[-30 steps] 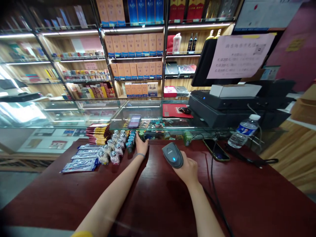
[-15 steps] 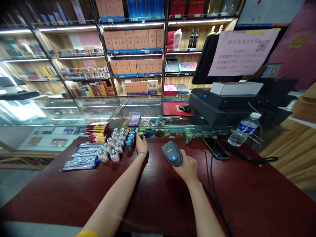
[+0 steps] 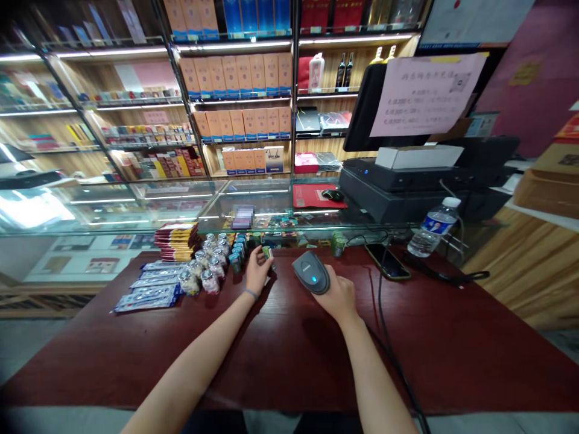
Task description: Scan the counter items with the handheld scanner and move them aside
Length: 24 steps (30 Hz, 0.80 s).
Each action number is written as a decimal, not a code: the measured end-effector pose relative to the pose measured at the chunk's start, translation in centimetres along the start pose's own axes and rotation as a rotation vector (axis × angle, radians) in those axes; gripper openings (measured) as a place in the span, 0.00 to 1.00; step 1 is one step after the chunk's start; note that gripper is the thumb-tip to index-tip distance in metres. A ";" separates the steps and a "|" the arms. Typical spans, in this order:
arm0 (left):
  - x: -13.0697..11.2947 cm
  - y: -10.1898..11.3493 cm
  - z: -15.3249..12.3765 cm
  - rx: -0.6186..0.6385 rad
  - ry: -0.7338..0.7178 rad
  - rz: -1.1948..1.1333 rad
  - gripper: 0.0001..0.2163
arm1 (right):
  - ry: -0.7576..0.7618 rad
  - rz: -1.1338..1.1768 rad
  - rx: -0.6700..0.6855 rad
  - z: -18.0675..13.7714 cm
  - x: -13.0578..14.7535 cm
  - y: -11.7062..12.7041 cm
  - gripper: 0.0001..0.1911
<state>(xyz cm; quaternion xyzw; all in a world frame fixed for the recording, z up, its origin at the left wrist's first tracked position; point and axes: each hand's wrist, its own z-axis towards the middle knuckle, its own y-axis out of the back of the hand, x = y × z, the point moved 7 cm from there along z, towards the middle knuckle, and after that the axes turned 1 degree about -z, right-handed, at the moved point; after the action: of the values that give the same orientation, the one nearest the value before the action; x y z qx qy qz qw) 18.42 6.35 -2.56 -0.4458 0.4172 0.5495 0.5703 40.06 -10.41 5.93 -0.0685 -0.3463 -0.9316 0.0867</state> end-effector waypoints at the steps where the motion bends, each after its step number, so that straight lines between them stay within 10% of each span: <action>1: 0.3 0.0 0.2 0.019 0.044 -0.088 0.22 | -0.004 0.013 0.026 0.0 0.0 -0.1 0.16; 8: 0.9 0.5 0.3 0.121 0.356 -0.505 0.24 | 0.013 0.040 0.237 0.2 1.6 -0.5 0.20; 19: 0.8 0.9 0.4 0.112 0.434 -0.694 0.19 | 0.134 0.008 0.485 0.0 4.1 -1.9 0.30; 24: 1.1 0.8 0.6 0.113 0.427 -0.685 0.18 | 0.156 -0.025 0.501 -0.2 4.1 -2.1 0.18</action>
<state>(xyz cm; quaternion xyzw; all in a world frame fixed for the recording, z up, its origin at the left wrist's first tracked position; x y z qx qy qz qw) 17.64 7.24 -3.54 -0.6308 0.3832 0.1990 0.6447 35.67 -9.44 5.27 0.0316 -0.5593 -0.8202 0.1161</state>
